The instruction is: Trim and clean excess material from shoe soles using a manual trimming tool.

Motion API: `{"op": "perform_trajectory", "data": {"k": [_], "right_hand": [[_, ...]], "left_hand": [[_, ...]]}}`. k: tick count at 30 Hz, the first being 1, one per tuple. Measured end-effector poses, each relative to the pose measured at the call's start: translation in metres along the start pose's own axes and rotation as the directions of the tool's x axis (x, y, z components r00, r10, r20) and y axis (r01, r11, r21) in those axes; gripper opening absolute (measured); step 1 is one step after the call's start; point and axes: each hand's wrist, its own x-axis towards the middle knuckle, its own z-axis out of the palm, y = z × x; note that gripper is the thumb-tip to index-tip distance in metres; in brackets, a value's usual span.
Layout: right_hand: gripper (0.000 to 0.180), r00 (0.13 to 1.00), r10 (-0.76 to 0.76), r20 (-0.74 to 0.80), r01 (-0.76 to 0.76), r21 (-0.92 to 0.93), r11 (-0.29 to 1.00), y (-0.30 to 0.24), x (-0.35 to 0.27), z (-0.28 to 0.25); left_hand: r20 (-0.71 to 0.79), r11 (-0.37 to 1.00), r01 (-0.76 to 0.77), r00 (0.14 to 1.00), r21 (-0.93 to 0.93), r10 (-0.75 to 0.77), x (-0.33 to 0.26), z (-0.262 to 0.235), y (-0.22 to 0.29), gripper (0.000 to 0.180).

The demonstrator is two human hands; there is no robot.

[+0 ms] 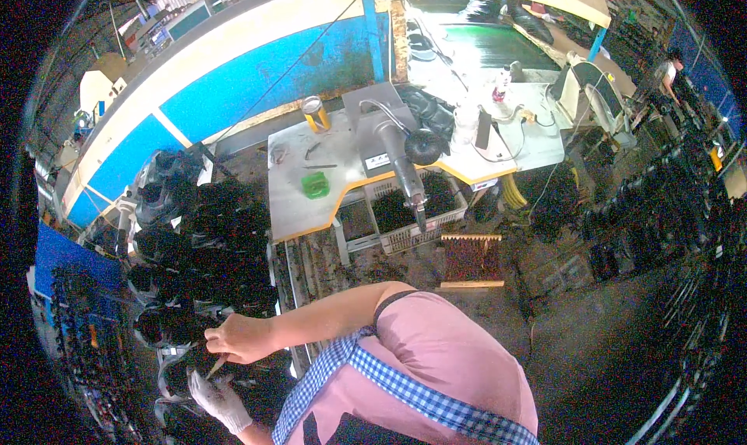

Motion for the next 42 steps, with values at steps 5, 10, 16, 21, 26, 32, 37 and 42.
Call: {"op": "perform_trajectory", "data": {"k": [5,10,16,21,26,32,37,42], "right_hand": [[0.012,0.954,0.178,-0.239,-0.028,0.522,0.852,-0.005,0.004,0.02],[0.011,0.915,0.379,0.139,-0.255,0.927,0.276,-0.001,0.012,0.042],[0.01,0.924,0.176,0.339,-0.378,0.878,0.294,0.006,0.014,0.024],[0.013,0.838,0.07,0.541,-0.529,0.773,0.351,0.009,-0.011,0.051],[0.015,0.785,-0.021,0.62,-0.517,0.672,0.531,0.028,-0.043,0.057],[0.018,0.649,0.246,0.72,-0.584,0.264,0.768,0.075,-0.124,0.066],[0.02,0.64,0.407,0.651,-0.747,0.405,0.527,0.082,-0.138,0.062],[0.024,0.618,0.434,0.656,-0.768,0.385,0.512,0.087,-0.141,0.076]], "left_hand": [[-0.069,0.981,0.019,0.997,-0.193,-0.033,-0.001,0.001,-0.012,0.047],[-0.082,0.99,0.077,0.993,-0.115,-0.087,-0.002,-0.009,-0.011,0.042],[-0.14,0.995,0.027,0.989,-0.099,-0.041,-0.005,-0.007,-0.014,0.04],[-0.116,0.998,-0.026,0.993,-0.06,0.019,-0.009,-0.003,-0.024,0.042],[-0.162,0.98,0.061,0.982,-0.188,-0.092,-0.018,-0.004,-0.043,0.05],[-0.074,0.817,0.336,0.907,-0.468,-0.416,0.012,-0.052,0.002,0.056],[0.08,0.997,0.076,0.994,0.004,-0.076,0.037,-0.08,0.035,0.033],[0.115,0.968,0.103,0.985,0.231,-0.132,0.034,-0.096,0.045,0.039]]}}
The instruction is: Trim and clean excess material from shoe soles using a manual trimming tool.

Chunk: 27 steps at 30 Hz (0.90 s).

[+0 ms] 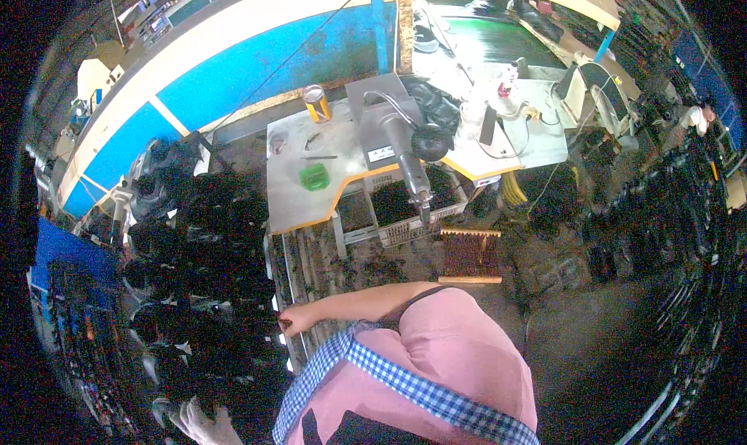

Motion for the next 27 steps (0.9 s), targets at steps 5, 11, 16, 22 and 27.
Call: {"op": "perform_trajectory", "data": {"k": [5,11,16,22,27], "right_hand": [[0.024,0.999,0.033,-0.01,-0.033,-0.024,0.999,-0.006,0.003,0.0],[0.025,1.0,0.015,-0.023,-0.016,-0.021,1.0,0.004,0.013,0.004],[0.026,1.0,0.03,0.009,-0.03,-0.037,0.999,-0.004,0.018,0.003],[0.029,0.997,-0.072,-0.04,0.068,-0.086,0.994,-0.002,0.019,0.001],[0.03,0.996,-0.042,-0.083,0.031,-0.126,0.992,-0.007,0.012,-0.017]], "left_hand": [[0.1,0.999,-0.026,0.995,0.024,0.023,-0.005,-0.005,-0.001,0.042],[0.128,0.995,0.099,0.987,0.003,-0.099,-0.012,0.004,-0.012,0.043],[-0.071,0.953,0.297,0.954,0.066,-0.292,-0.019,0.033,-0.068,0.047],[-0.006,0.878,0.474,0.88,-0.059,-0.475,0.017,0.048,-0.056,0.055],[-0.23,0.934,0.353,0.915,0.059,-0.332,0.033,0.043,-0.038,0.058]]}}
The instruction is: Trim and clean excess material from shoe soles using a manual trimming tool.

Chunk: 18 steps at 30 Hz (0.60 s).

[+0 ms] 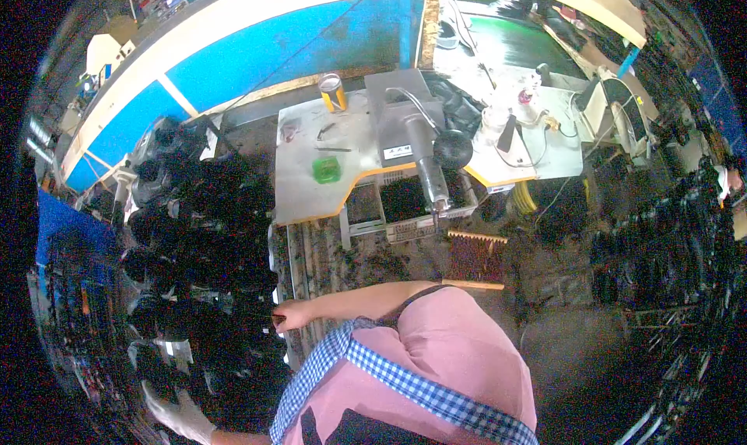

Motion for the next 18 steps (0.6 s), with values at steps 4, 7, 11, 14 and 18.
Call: {"op": "perform_trajectory", "data": {"k": [4,7,11,14,18], "right_hand": [[0.033,0.993,0.115,0.012,-0.116,0.118,0.986,-0.004,0.0,0.0],[0.039,0.968,0.248,0.046,-0.252,0.185,0.95,-0.037,-0.01,-0.012],[0.043,0.96,0.28,0.022,-0.281,0.099,0.955,-0.001,0.001,-0.016],[0.025,0.983,0.171,-0.067,-0.135,0.365,0.921,0.032,0.0,-0.011],[0.021,0.944,0.324,0.062,-0.309,0.511,0.802,0.009,0.008,-0.012]], "left_hand": [[-0.125,0.977,-0.054,0.992,-0.208,0.028,0.011,0.018,0.014,0.068],[0.174,0.688,0.287,0.957,-0.667,-0.231,0.02,0.032,0.047,0.08],[0.183,0.972,0.02,0.983,-0.234,0.024,0.048,0.053,0.056,0.074],[0.073,0.961,-0.013,0.997,-0.276,0.034,0.057,0.044,0.065,0.068],[0.022,0.911,-0.288,0.951,-0.294,0.308,0.059,0.058,0.054,0.049]]}}
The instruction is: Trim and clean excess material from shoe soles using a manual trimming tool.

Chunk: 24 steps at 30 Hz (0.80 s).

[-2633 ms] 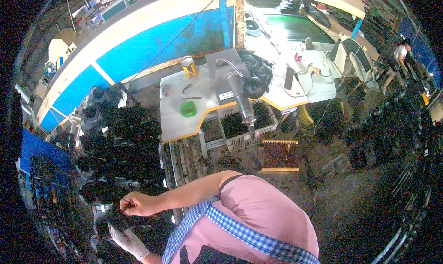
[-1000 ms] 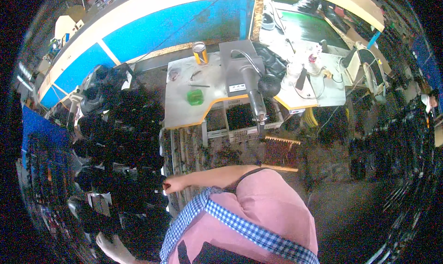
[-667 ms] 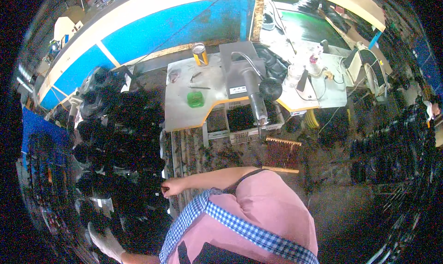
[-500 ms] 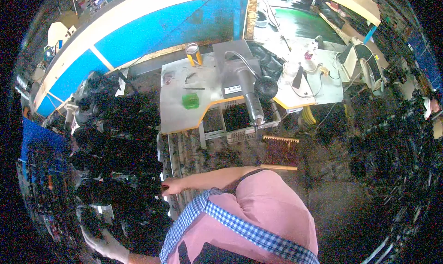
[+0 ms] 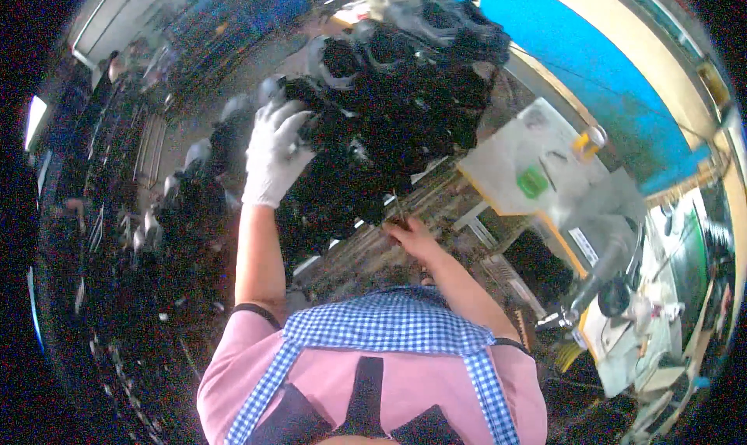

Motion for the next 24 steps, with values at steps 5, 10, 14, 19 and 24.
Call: {"op": "perform_trajectory", "data": {"k": [5,10,14,19,24], "right_hand": [[0.021,0.999,-0.033,0.033,0.03,0.082,0.996,-0.05,0.004,0.019],[0.021,0.8,-0.597,-0.067,0.59,-0.1,0.801,-0.107,0.017,0.045],[0.036,0.71,-0.697,-0.101,0.654,-0.273,0.705,-0.148,0.037,0.065],[0.027,0.554,-0.818,-0.157,0.708,-0.427,0.562,-0.156,0.059,0.077],[0.013,0.739,-0.652,-0.169,0.607,-0.252,0.754,-0.146,0.064,0.074]], "left_hand": [[-0.092,0.991,0.104,0.99,-0.087,-0.112,-0.025,0.012,-0.019,0.036],[-0.14,0.951,0.144,0.972,-0.274,-0.188,-0.031,0.025,-0.027,0.031],[-0.152,0.924,0.164,0.962,-0.346,-0.228,-0.031,0.023,-0.024,0.028],[-0.146,0.906,0.175,0.958,-0.386,-0.247,-0.032,0.025,-0.024,0.025],[-0.132,0.888,0.173,0.959,-0.426,-0.25,-0.031,0.022,-0.024,0.022]]}}
